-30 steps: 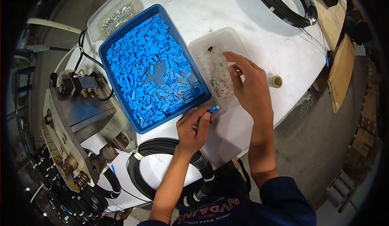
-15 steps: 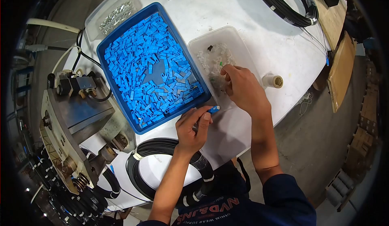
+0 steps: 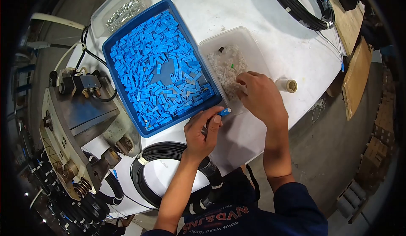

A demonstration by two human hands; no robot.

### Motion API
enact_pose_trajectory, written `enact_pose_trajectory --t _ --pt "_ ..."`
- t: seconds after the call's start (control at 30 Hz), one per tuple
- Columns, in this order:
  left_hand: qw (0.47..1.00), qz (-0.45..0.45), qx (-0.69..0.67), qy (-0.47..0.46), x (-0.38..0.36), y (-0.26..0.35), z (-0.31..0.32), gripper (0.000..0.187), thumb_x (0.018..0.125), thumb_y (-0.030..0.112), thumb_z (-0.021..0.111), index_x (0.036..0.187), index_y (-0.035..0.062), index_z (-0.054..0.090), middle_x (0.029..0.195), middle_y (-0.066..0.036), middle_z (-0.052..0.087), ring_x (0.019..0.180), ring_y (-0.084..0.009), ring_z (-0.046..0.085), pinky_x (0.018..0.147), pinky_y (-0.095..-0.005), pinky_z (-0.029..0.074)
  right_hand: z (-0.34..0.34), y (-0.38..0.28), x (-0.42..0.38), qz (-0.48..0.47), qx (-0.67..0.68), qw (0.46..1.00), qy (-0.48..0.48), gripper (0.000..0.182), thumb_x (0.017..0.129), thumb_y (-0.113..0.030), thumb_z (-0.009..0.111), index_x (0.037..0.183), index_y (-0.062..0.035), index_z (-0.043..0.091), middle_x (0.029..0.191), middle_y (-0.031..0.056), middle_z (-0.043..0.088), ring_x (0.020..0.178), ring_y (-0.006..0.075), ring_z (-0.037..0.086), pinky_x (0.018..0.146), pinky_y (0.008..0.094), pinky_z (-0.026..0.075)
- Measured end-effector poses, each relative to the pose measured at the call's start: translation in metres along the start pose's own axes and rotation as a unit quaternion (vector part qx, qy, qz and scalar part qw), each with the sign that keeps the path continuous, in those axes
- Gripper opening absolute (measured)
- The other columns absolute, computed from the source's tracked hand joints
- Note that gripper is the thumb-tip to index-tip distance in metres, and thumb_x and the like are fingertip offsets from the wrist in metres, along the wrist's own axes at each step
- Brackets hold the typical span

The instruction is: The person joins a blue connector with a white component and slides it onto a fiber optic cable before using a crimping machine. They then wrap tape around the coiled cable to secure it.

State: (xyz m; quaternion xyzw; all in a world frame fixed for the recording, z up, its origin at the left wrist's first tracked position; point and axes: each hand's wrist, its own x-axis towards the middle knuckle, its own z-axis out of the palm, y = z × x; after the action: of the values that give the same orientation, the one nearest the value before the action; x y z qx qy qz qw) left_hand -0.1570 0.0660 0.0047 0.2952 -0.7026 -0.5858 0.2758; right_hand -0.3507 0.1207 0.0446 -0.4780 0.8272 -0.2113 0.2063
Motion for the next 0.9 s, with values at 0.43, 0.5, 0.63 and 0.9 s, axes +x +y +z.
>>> enact_pose_trajectory --t 0.43,0.5,0.63,0.9 --pt "1.0 -0.01 -0.007 0.014 0.0 -0.003 0.002 0.024 0.1 0.011 0.054 0.118 -0.0008 0.064 0.077 -0.004 0.063 0.068 -0.0089 0.056 0.065 -0.0215 0.043 0.008 -0.002 0.005 -0.021 -0.037 0.997 -0.066 0.021 0.074 -0.012 0.071 0.095 -0.008 0.073 0.091 0.0091 0.07 0.088 0.0312 0.067 0.078 0.0405 0.052" --pt "0.999 -0.029 0.01 0.008 0.0 0.001 0.001 0.025 0.1 0.014 0.054 0.117 -0.0003 0.065 0.075 -0.004 0.063 0.068 -0.0083 0.055 0.063 -0.0215 0.041 0.008 -0.003 0.005 -0.002 -0.053 0.995 -0.08 0.02 0.074 -0.011 0.07 0.094 -0.0081 0.073 0.091 0.009 0.069 0.088 0.031 0.067 0.078 0.0407 0.052" --pt "1.0 0.007 0.022 0.017 0.001 -0.001 0.001 0.019 0.096 0.006 0.059 0.112 0.0012 0.068 0.076 -0.006 0.065 0.065 -0.0129 0.061 0.059 -0.024 0.046 0.009 -0.005 0.006 0.006 -0.048 0.996 -0.081 0.014 0.074 -0.01 0.07 0.087 -0.0073 0.072 0.088 0.0088 0.069 0.087 0.031 0.066 0.076 0.0408 0.052" --pt "0.999 0.008 0.028 0.014 0.002 -0.001 0.002 0.018 0.096 0.007 0.059 0.11 0.0007 0.069 0.072 -0.006 0.063 0.063 -0.014 0.059 0.06 -0.0257 0.046 0.008 -0.004 0.006 -0.016 -0.037 0.996 -0.08 0.011 0.073 -0.008 0.069 0.084 -0.0078 0.071 0.086 0.0081 0.067 0.085 0.0315 0.066 0.075 0.0417 0.051"
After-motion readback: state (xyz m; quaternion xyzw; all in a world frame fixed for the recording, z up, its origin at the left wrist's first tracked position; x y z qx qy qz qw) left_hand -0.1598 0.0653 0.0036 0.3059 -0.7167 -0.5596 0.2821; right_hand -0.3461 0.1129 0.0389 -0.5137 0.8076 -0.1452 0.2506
